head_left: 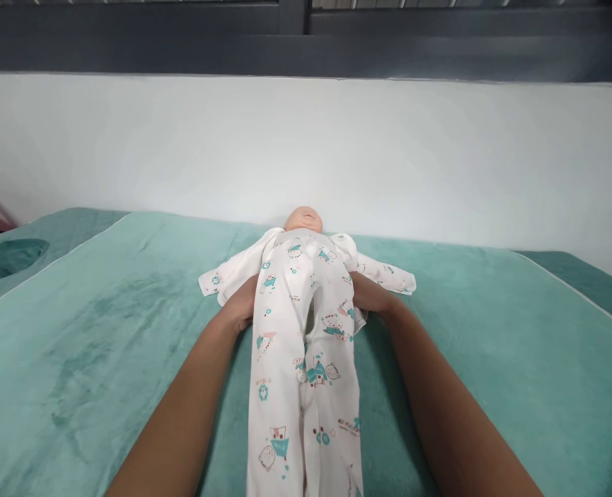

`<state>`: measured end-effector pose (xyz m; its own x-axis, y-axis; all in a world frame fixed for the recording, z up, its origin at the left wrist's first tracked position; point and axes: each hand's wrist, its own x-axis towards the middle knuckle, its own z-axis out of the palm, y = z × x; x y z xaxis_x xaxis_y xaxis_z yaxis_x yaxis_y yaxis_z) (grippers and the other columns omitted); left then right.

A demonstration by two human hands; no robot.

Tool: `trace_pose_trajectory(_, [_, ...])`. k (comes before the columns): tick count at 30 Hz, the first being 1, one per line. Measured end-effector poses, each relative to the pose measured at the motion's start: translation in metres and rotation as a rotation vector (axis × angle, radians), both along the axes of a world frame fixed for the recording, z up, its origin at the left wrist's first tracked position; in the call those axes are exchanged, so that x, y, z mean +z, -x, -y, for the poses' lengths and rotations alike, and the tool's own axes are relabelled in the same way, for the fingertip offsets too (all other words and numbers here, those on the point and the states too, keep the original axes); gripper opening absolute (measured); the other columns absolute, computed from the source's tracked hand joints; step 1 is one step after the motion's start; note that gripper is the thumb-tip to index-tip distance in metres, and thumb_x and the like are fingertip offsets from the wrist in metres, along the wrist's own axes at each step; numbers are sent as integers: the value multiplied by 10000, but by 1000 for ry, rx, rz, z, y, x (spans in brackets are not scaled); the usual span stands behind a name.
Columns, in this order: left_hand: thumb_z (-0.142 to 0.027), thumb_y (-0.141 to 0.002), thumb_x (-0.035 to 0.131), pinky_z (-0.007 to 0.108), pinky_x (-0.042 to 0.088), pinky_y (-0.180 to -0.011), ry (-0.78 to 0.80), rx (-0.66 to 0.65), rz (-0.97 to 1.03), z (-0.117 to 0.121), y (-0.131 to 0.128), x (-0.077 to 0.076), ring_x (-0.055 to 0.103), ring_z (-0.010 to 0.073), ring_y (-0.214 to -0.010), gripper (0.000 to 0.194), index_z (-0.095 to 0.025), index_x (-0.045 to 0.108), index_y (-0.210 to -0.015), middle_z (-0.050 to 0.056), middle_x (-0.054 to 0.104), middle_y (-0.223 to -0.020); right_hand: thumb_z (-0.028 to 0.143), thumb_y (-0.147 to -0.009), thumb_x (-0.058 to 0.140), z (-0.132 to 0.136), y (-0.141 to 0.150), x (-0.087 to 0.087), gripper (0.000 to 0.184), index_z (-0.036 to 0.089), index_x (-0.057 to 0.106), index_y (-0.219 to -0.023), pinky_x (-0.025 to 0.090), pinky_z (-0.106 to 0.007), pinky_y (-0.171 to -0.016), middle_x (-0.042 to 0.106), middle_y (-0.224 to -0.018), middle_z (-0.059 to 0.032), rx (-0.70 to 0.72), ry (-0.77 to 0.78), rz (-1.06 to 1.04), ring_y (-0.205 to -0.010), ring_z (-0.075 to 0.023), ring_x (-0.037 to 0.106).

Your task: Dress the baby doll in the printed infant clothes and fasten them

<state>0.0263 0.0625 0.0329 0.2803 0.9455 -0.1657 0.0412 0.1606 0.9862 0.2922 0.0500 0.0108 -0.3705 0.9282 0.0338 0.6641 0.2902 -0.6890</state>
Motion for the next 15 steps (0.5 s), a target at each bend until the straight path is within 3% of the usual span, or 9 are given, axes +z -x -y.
trace_pose_trajectory(4, [-299,-680,688,366,513,-726,-29,-29,-101,-2,3,1,645,317,-916,277,-145,742,-903,94,750,-868,165,-745,493,0,5,1,280,132,734,-883,496,-367,-849,734,-987,-86,-80,-16,-12,-970,-275,636])
trace_pose_trajectory(10, [-253,-613,722,380,525,-762,9,119,31,-5,2,-1,671,259,-800,262,-136,703,-847,84,739,-820,235,-746,529,-2,9,-6,227,124,713,-816,497,-339,-741,736,-924,-95,-248,-4,-16,-931,-303,632])
trace_pose_trajectory(15, [-206,-593,746,394,544,-806,55,68,146,-6,0,-5,686,257,-856,354,-145,679,-936,84,742,-893,249,-740,544,-5,10,-12,205,130,694,-814,495,-336,-708,735,-930,-102,-303,-9,-33,-877,-292,637])
